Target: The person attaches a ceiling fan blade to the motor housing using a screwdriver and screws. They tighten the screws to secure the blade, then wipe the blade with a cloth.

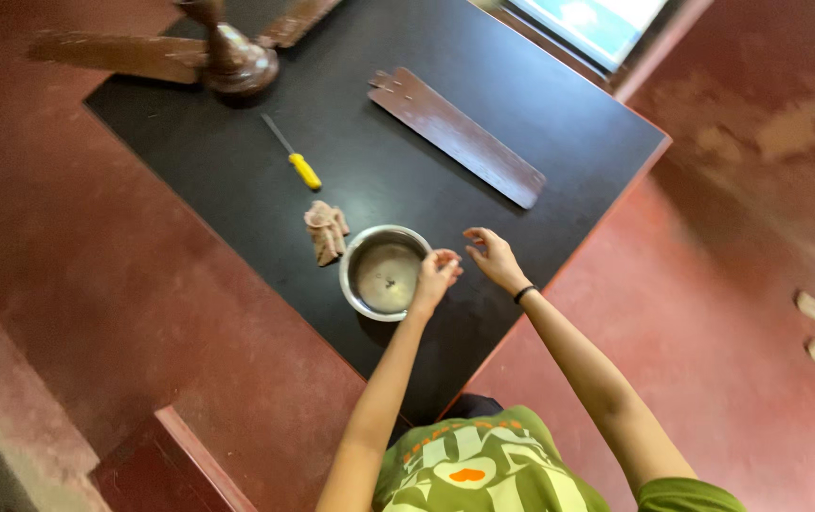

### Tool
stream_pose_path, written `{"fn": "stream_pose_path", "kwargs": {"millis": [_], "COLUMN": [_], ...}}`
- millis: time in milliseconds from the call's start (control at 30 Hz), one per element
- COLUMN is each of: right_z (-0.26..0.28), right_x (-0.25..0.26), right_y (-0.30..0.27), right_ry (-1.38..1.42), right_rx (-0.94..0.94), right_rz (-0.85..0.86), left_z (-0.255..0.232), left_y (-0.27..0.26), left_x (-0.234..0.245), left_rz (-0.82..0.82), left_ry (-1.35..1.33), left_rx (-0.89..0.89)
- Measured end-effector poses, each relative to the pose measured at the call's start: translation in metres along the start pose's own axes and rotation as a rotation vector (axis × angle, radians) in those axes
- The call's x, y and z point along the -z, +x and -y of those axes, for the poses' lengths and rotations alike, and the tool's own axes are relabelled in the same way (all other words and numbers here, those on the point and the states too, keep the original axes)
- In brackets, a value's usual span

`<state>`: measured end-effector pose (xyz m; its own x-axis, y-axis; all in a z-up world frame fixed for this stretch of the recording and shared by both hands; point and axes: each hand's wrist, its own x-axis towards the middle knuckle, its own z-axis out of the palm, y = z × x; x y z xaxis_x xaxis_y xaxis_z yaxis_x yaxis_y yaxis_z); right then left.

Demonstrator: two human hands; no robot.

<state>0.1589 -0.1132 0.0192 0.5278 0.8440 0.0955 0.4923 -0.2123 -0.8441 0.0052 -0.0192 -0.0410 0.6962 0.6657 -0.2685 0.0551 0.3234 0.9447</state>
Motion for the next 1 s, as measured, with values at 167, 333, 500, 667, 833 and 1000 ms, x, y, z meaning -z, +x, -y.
{"fn": "stream_pose_path", "kwargs": {"millis": [167, 333, 500, 667, 833, 1000], "right_z": [0.006, 0.013, 0.013, -0.010, -0.062, -0.104], "right_x": [-0.018, -0.033, -0.024, -0.007, 0.017, 0.053], "right_y": [0.029, 0.034, 0.050, 0.092, 0.152, 0.200], "right_ry": [-0.009, -0.026, -0.011, -0.055, -0.028, 0.020], "right_rx": [0.023, 0.054, 0.020, 0.075, 0.123, 0.079], "right_rz": [0.047, 0.057, 0.071, 0.096, 0.174, 0.266], "left_z": [0.018, 0.029, 0.025, 0.013, 0.004, 0.002], "left_y": [0.001, -0.007, -0.001, 0.025, 0.078, 0.117], "left_x": [-0.001, -0.013, -0.012, -0.022, -0.046, -0.074], "left_rz": [-0.084, -0.025, -0.069, -0.174, -0.338, -0.489], "left_ry": [0.145, 0.035, 0.002, 0.012, -0.029, -0.135], "left_rx": [-0.189, -0.129, -0.130, -0.103, -0.067, -0.014]}}
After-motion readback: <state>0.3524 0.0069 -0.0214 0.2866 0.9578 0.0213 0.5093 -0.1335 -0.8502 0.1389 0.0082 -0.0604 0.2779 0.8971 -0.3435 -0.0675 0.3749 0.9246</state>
